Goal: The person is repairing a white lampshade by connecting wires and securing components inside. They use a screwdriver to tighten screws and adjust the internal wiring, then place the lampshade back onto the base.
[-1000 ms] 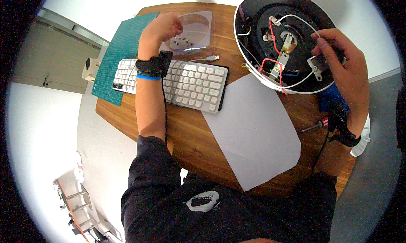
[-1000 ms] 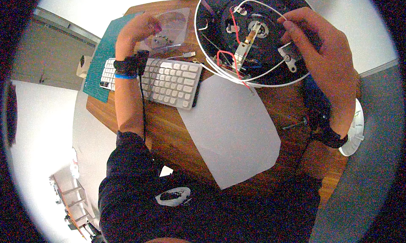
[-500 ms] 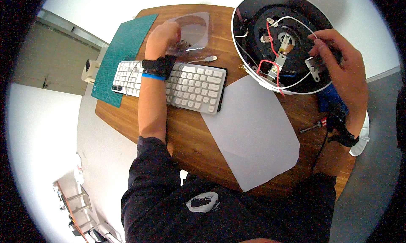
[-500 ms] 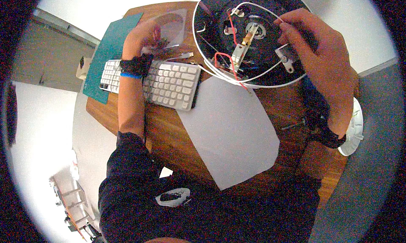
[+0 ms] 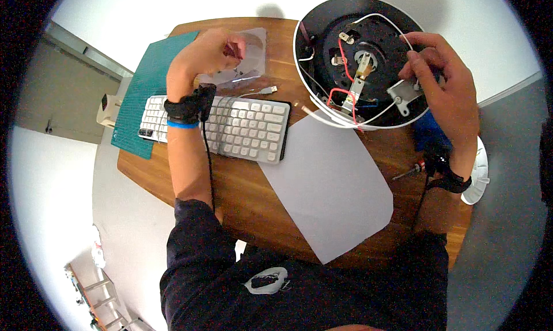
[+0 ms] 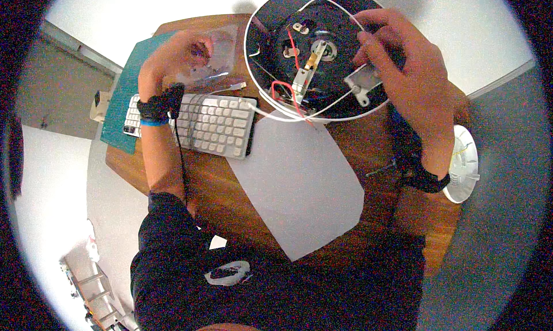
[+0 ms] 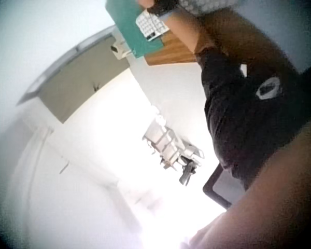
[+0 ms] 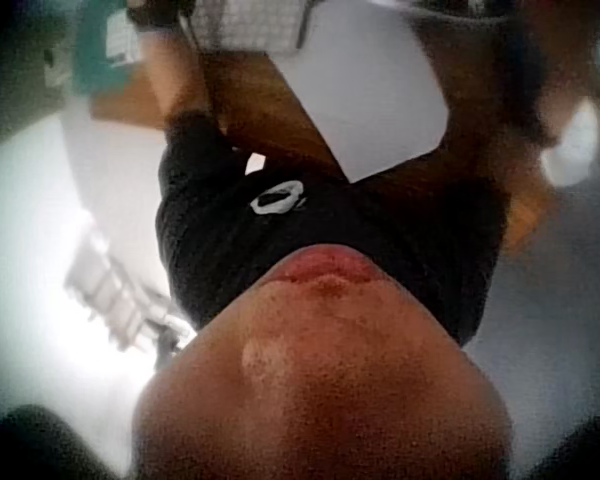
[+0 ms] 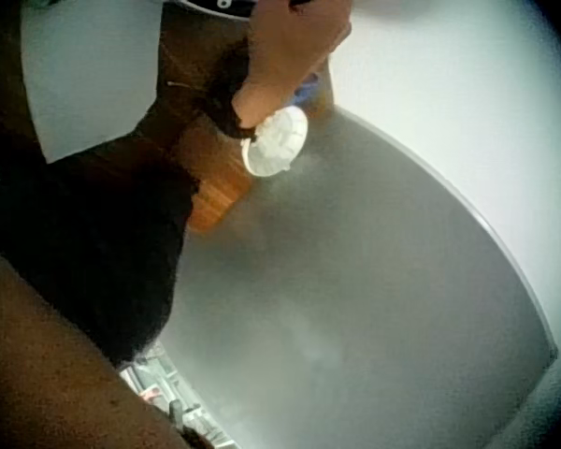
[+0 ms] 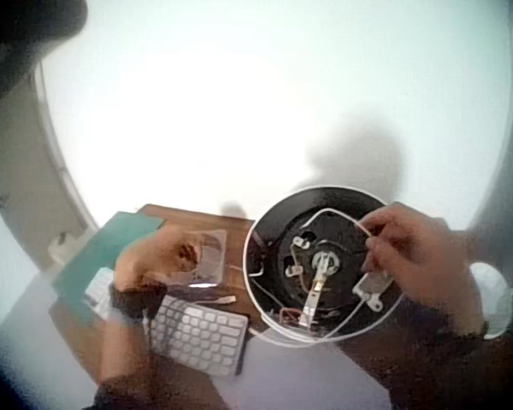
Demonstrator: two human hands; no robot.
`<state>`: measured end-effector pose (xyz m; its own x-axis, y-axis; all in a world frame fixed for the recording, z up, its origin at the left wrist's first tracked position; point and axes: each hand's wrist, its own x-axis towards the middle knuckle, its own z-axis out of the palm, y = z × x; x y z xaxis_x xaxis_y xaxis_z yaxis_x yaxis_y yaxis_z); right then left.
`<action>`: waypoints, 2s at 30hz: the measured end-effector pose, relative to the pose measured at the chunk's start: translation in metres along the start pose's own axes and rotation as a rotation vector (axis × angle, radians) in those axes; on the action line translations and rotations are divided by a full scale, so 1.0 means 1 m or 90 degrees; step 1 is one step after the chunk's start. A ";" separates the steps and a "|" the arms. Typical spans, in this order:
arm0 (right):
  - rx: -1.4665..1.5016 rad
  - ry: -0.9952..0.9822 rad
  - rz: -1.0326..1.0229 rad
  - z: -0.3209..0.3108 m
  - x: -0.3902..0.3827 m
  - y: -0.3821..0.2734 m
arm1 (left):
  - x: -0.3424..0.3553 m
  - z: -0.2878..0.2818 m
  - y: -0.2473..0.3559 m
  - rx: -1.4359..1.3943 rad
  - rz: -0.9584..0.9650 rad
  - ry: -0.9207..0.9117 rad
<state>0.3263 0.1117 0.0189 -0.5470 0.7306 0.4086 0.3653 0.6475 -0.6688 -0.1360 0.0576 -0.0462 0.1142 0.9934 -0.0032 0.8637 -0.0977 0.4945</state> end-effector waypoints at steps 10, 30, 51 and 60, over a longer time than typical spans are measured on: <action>0.088 0.055 -0.044 0.008 -0.001 -0.002 | -0.018 -0.017 0.088 -0.137 0.403 0.127; 0.174 0.099 -0.023 0.020 -0.029 -0.054 | -0.044 0.018 0.194 -0.413 0.279 0.303; 0.142 0.078 -0.011 0.016 -0.030 -0.044 | -0.043 -0.001 0.176 -0.232 0.132 0.388; 0.095 0.078 -0.029 0.017 -0.023 -0.030 | -0.016 -0.017 0.029 0.199 -0.079 0.256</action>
<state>0.3145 0.0717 0.0191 -0.4608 0.7283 0.5072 0.2222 0.6480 -0.7285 -0.1214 0.0394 -0.0173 -0.1429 0.9368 0.3195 0.9710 0.0702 0.2286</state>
